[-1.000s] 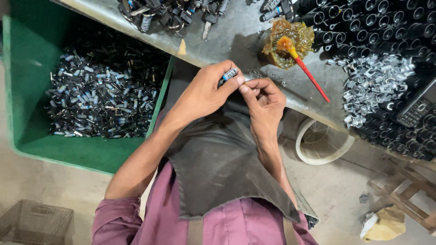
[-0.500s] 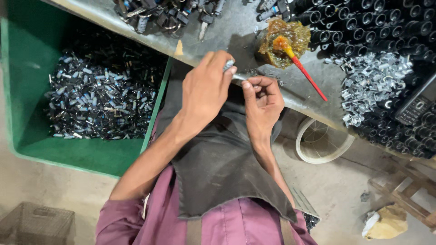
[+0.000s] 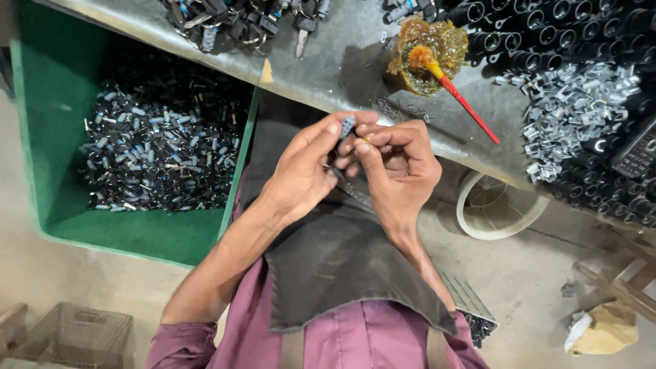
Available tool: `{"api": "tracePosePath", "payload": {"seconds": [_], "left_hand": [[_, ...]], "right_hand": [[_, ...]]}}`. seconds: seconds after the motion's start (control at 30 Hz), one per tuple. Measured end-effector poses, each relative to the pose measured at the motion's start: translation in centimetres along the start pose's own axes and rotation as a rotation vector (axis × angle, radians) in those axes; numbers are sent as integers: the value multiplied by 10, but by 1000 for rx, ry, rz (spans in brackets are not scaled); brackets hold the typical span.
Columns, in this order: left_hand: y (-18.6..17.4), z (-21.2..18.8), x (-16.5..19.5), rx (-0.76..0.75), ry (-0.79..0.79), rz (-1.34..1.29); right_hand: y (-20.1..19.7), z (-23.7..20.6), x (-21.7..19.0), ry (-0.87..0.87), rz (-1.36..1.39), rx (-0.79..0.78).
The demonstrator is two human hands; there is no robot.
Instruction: The person repeatedly picks small cylindrical key components from a green bin, applies a yellow substance with a red brush, inserts a metal pin, and places the assembled unit on the table. The process is repeated for multiple units.
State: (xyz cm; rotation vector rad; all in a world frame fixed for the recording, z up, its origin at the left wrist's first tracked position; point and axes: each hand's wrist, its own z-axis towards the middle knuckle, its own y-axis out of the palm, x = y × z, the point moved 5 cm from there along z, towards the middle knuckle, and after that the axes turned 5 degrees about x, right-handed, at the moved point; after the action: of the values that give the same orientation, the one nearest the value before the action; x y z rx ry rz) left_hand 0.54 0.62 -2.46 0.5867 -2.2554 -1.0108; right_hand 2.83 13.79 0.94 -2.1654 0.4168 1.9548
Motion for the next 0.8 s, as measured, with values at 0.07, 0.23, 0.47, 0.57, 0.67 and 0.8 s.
{"api": "tracePosePath", "payload": {"seconds": [0.07,0.23,0.47,0.57,0.67,0.8], "left_hand": [[3,-3,3,-8,19,-4],[9,-15,8,-26,6,-19],[13,-17,8,-71,100,6],[12,-17,5,-64,94,60],[12,-18,4,-60,71,92],[13,-19,4,-42,57,108]], "right_hand": [[1,-1,-2,11,16,-11],[0,-3,-6,25,12,-9],[0,-6,-8,18,26,5],[-2,-8,-10,-12,-15,4],[-4,-8,-10,-12,-25,16],[-6,-11,-8,-30,-7,28]]}}
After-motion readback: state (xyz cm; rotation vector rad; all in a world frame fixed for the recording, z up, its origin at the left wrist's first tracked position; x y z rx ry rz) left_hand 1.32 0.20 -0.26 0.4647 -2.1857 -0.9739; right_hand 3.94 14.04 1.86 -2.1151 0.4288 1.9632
